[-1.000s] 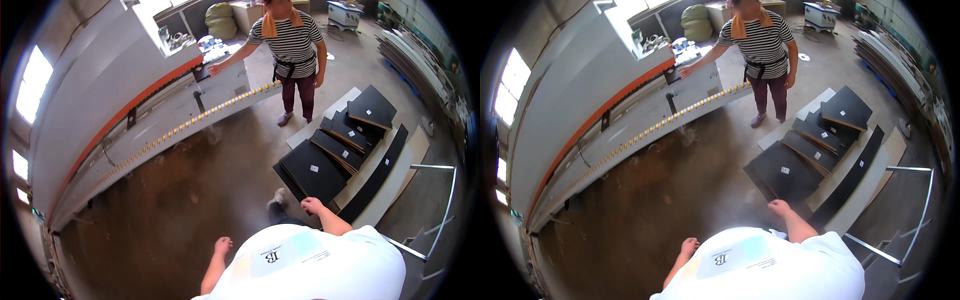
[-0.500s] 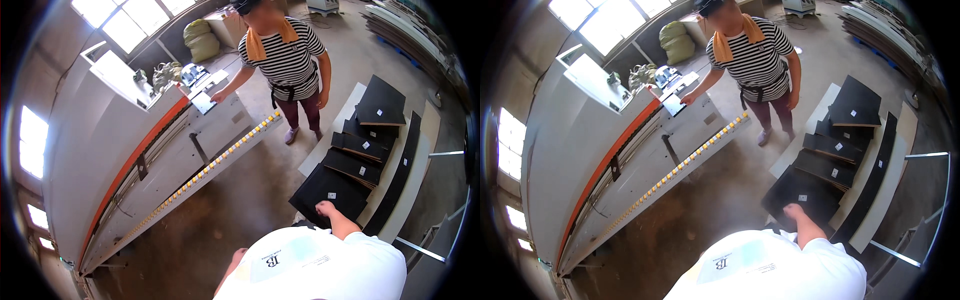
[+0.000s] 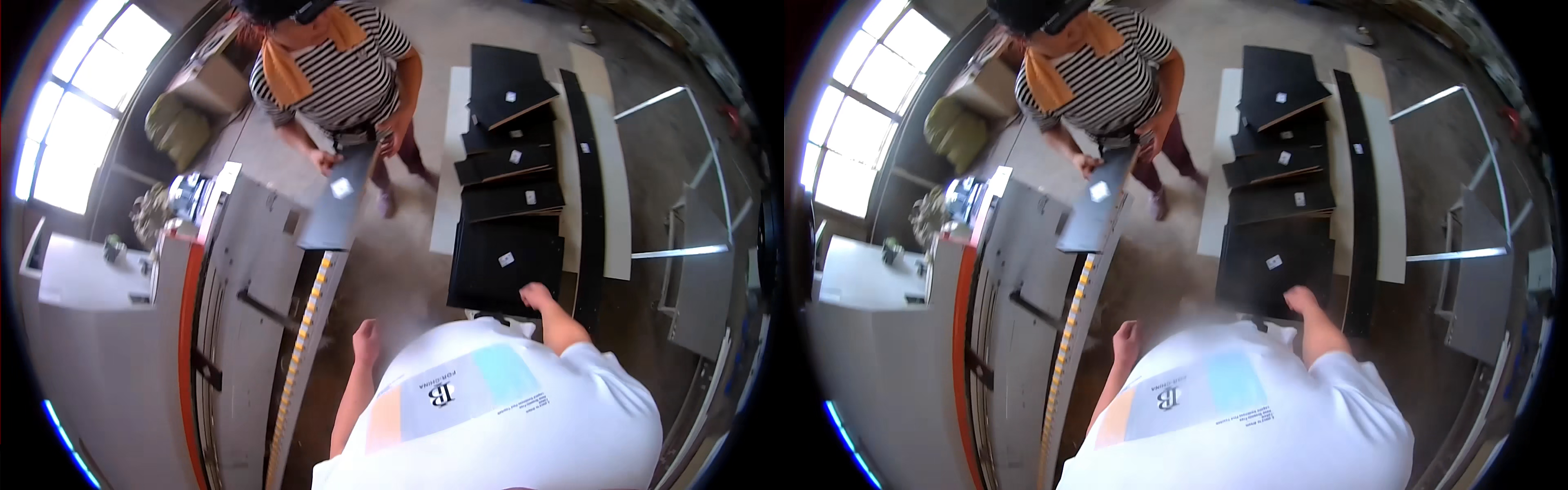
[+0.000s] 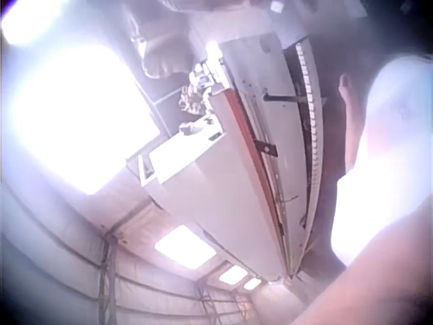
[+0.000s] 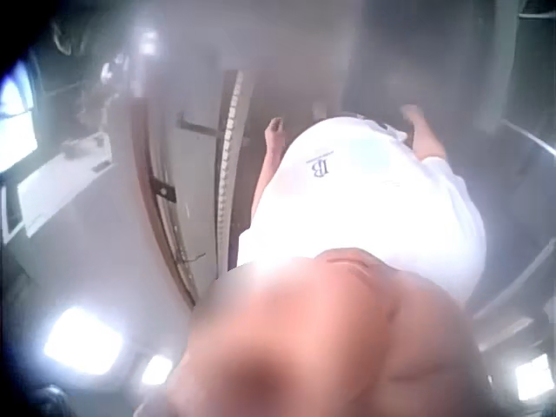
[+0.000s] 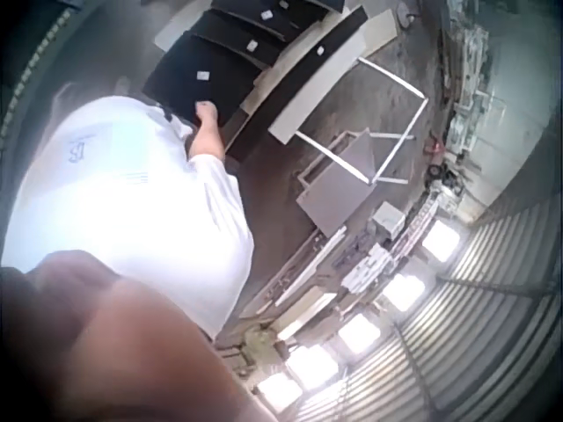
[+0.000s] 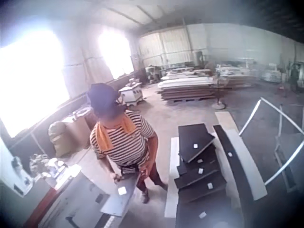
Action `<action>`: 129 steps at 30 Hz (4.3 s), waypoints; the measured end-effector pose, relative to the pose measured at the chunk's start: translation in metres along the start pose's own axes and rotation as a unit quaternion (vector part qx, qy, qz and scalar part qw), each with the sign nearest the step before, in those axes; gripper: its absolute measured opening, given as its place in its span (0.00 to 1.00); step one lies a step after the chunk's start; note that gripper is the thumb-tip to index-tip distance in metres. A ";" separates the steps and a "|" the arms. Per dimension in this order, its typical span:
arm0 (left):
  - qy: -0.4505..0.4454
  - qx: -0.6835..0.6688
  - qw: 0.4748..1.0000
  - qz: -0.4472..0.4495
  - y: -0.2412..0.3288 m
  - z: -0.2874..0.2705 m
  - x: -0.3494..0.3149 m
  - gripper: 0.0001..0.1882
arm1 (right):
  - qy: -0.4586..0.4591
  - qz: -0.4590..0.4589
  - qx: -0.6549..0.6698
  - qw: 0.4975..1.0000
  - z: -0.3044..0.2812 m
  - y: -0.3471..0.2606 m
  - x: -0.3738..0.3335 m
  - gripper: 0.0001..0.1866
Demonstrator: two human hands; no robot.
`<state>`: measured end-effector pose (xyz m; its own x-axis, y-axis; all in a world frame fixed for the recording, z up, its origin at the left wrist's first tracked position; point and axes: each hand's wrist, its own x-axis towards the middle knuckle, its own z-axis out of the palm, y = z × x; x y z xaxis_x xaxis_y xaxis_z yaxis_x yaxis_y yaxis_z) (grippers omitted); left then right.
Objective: The person touches a machine, walks across a workshop, and moves a metal frame.
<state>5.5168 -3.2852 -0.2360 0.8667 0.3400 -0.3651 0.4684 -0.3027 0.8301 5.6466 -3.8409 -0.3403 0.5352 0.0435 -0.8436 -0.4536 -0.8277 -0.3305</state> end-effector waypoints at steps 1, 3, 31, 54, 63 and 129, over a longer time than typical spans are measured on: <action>0.019 0.044 0.998 0.039 0.020 -0.003 0.022 0.11 | 0.053 0.066 0.142 0.986 0.008 0.010 -0.023 0.11; 0.029 0.071 0.987 0.143 0.065 -0.010 0.052 0.08 | 0.133 0.160 0.368 0.906 0.035 0.033 -0.077 0.11; -0.204 0.468 0.696 0.506 0.099 -0.084 0.218 0.10 | 0.155 0.030 0.531 0.833 0.142 -0.037 -0.149 0.09; -0.237 0.526 0.675 0.460 0.128 -0.098 0.206 0.10 | 0.208 -0.008 0.361 0.909 0.153 -0.026 -0.118 0.09; -0.219 0.539 0.665 0.468 0.110 -0.099 0.208 0.07 | 0.119 0.022 0.385 0.915 0.128 -0.054 -0.111 0.09; -0.173 0.462 0.716 0.494 0.115 -0.098 0.205 0.07 | 0.128 0.007 0.422 0.897 0.130 -0.087 -0.135 0.09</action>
<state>5.7315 -3.1629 -0.1738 0.7696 -0.6384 -0.0080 -0.6268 -0.7579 0.1806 5.5211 -3.7020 -0.2528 0.6220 -0.1826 -0.7614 -0.7823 -0.1029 -0.6144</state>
